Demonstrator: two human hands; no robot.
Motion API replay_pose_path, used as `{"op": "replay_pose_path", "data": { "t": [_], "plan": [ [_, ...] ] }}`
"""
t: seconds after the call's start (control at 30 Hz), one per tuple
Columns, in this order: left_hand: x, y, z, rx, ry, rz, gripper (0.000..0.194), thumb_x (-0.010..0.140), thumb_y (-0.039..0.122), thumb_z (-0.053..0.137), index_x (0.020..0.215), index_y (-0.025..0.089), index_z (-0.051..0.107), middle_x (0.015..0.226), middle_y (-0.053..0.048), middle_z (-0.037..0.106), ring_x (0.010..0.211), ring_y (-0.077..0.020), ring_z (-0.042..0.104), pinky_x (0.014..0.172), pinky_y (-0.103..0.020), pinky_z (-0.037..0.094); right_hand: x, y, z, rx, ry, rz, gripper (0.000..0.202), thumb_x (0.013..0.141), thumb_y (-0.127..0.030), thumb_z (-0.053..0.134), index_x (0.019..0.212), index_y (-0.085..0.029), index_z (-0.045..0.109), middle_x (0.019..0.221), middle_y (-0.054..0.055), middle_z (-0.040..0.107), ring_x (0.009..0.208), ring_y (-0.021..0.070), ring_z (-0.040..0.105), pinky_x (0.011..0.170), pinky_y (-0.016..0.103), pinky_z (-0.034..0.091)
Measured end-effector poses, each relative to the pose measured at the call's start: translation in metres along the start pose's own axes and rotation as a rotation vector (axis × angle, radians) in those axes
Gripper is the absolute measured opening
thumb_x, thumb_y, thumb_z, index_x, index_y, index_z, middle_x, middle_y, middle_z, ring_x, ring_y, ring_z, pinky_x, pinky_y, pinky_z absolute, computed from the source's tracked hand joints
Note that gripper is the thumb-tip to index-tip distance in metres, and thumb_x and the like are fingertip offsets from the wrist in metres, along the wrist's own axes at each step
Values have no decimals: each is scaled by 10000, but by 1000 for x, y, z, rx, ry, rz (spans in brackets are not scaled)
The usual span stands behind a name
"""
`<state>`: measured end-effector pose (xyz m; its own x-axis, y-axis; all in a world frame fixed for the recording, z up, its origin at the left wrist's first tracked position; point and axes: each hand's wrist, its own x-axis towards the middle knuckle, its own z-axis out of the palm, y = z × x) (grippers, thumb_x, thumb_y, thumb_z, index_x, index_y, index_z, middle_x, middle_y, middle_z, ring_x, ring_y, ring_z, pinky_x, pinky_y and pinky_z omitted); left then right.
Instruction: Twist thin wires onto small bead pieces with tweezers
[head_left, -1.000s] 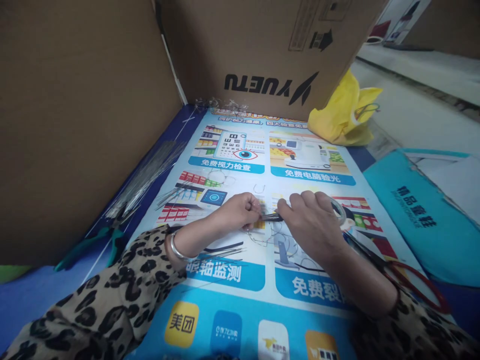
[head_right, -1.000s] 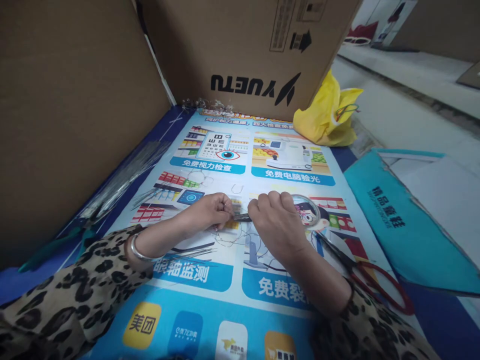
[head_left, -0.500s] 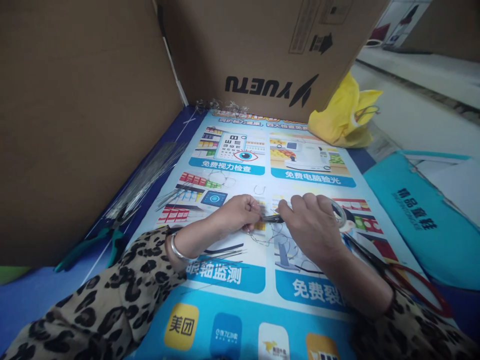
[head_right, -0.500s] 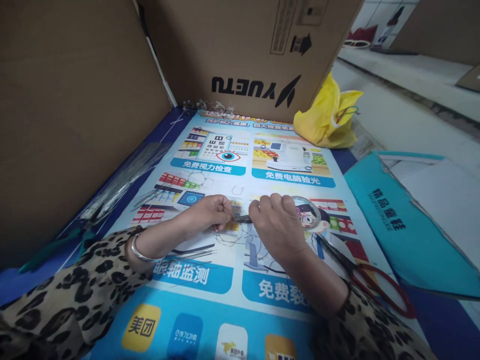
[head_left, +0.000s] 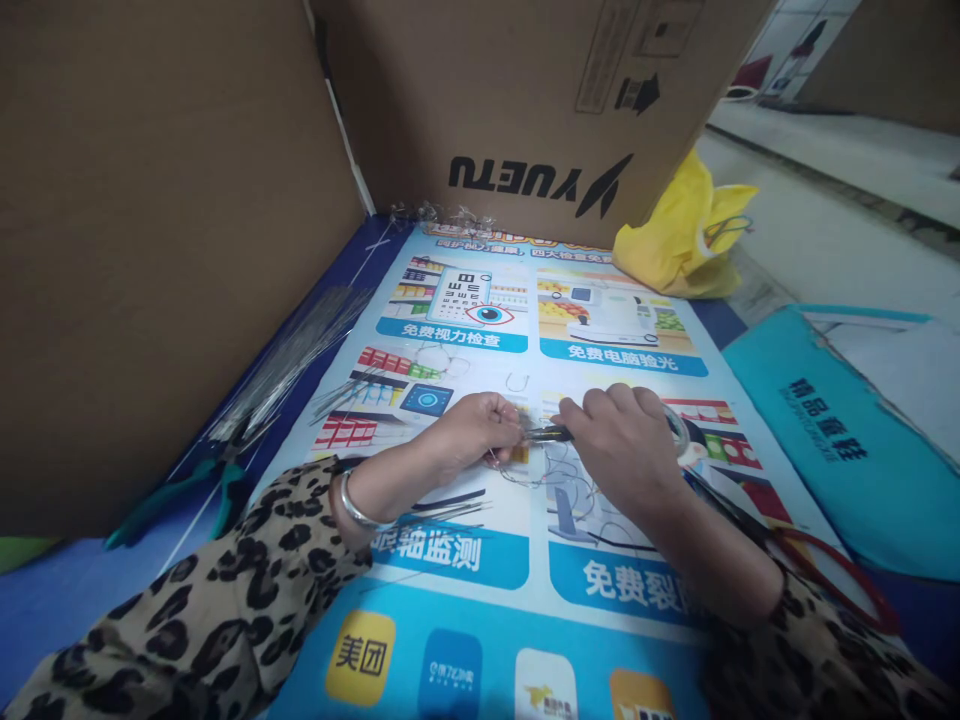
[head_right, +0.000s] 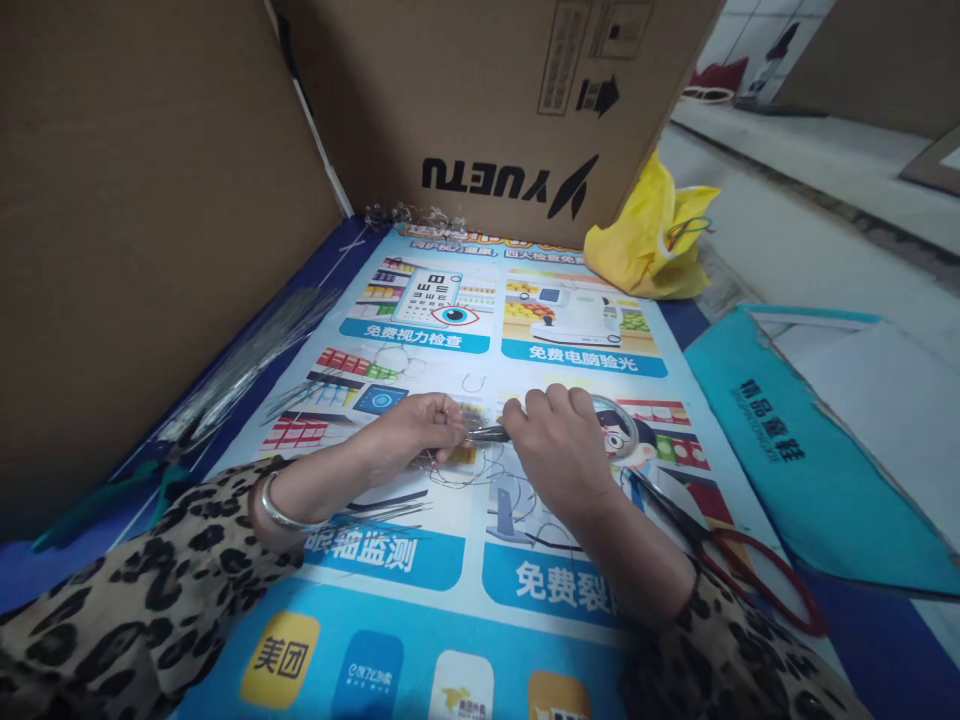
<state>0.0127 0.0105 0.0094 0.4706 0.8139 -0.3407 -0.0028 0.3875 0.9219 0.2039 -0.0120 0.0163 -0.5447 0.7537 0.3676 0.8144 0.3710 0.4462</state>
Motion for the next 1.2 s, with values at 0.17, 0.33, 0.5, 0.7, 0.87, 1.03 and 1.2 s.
{"op": "replay_pose_path", "data": {
  "t": [0.17, 0.33, 0.5, 0.7, 0.87, 1.03, 1.2],
  "plan": [
    [0, -1, 1, 33, 31, 11, 176, 665, 87, 583, 728, 171, 441, 400, 71, 503, 351, -48, 405, 396, -170, 310, -1, 1, -1, 48, -48, -1, 138, 814, -160, 503, 837, -188, 636, 712, 68, 552, 755, 215, 365, 705, 363, 188],
    [0, -2, 3, 86, 54, 22, 157, 691, 87, 561, 725, 176, 436, 397, 76, 498, 351, -48, 406, 396, -167, 327, 1, 0, 0, 64, -57, -29, 138, 820, -163, 490, 836, -196, 623, 741, 69, 550, 776, 218, 366, 734, 369, 196],
    [-1, 0, 4, 101, 62, 6, 150, 692, 78, 540, 729, 176, 432, 404, 74, 504, 354, -51, 408, 391, -168, 334, 2, 0, -2, 8, -63, -50, 133, 833, -178, 480, 839, -194, 612, 738, 68, 538, 769, 221, 376, 739, 375, 199],
    [0, 0, 1, 66, 13, -24, 160, 660, 58, 528, 731, 173, 442, 399, 69, 511, 355, -56, 413, 384, -167, 331, 1, -1, -4, -28, -34, -64, 144, 825, -166, 484, 852, -186, 624, 714, 70, 540, 746, 214, 377, 720, 370, 198],
    [1, 2, -1, 57, 15, -76, 159, 644, 49, 526, 721, 167, 452, 393, 56, 520, 349, -62, 422, 386, -171, 339, 0, -4, -5, -58, -12, -42, 159, 831, -165, 477, 880, -181, 628, 708, 70, 541, 736, 212, 383, 711, 369, 199],
    [1, 4, -1, 76, 17, -79, 150, 638, 45, 524, 705, 162, 457, 383, 51, 519, 344, -61, 427, 386, -168, 340, -1, -6, -4, -83, -2, -25, 157, 837, -168, 472, 882, -189, 622, 708, 62, 535, 737, 210, 389, 719, 373, 201],
    [1, 4, 0, 99, 41, -82, 158, 637, 36, 515, 699, 166, 452, 375, 58, 514, 336, -62, 418, 376, -170, 346, -1, -7, -4, -85, -7, -20, 144, 838, -176, 475, 868, -197, 614, 717, 58, 530, 746, 213, 391, 728, 377, 206]
  ]
}}
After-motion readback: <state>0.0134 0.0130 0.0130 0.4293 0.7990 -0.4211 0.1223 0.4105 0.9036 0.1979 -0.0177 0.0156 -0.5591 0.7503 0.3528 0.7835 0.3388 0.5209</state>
